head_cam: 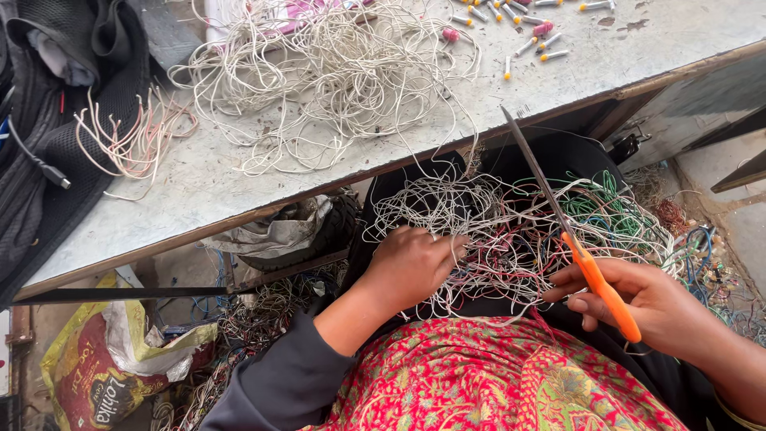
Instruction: The person uses orange-handled shears to cut the ends off a large bundle of tangled, multi-colored wires. They repeatedly pull individual wires from the pile, snip the ends, and drop the pieces back into the pile.
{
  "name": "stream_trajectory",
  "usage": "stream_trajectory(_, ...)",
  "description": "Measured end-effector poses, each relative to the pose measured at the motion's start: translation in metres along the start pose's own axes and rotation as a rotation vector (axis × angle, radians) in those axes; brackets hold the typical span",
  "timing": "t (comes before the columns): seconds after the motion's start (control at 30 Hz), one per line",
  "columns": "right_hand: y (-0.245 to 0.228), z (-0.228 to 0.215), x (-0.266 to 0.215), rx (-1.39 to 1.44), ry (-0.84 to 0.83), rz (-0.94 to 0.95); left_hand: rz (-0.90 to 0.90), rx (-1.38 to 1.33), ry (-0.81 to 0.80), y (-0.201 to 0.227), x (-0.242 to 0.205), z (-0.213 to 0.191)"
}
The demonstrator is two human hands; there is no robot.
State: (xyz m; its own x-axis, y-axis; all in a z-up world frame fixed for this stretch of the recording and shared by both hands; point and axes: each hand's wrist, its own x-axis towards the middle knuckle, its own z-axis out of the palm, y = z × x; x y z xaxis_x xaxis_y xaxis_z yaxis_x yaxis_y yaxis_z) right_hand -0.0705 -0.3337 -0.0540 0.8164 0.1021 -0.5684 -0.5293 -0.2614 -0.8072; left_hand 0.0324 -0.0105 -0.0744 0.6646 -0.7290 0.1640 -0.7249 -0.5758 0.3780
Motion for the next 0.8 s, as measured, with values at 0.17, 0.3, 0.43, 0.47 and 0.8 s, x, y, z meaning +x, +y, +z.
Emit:
stream_trajectory(0.17, 0.001, 0.000, 0.002, 0.019, -0.015, 0.005, 0.029, -0.036, -0.017, 0.001, -0.001, -0.004)
stream_trajectory(0.3, 0.004, 0.000, 0.002, 0.030, -0.029, 0.027, 0.033, -0.046, -0.018, 0.007, 0.000, -0.007)
stream_trajectory(0.43, 0.005, 0.000, 0.004, 0.027, -0.036, 0.020, 0.033, 0.059, -0.093, 0.014, 0.003, -0.006)
stream_trajectory(0.47, 0.006, 0.000, 0.004, 0.032, -0.035, 0.022, 0.015, 0.076, -0.145, 0.016, 0.003, -0.006)
stream_trajectory(0.8, 0.002, 0.002, 0.004, 0.011, -0.085, 0.007, -0.041, -0.388, 0.292, 0.021, -0.002, -0.040)
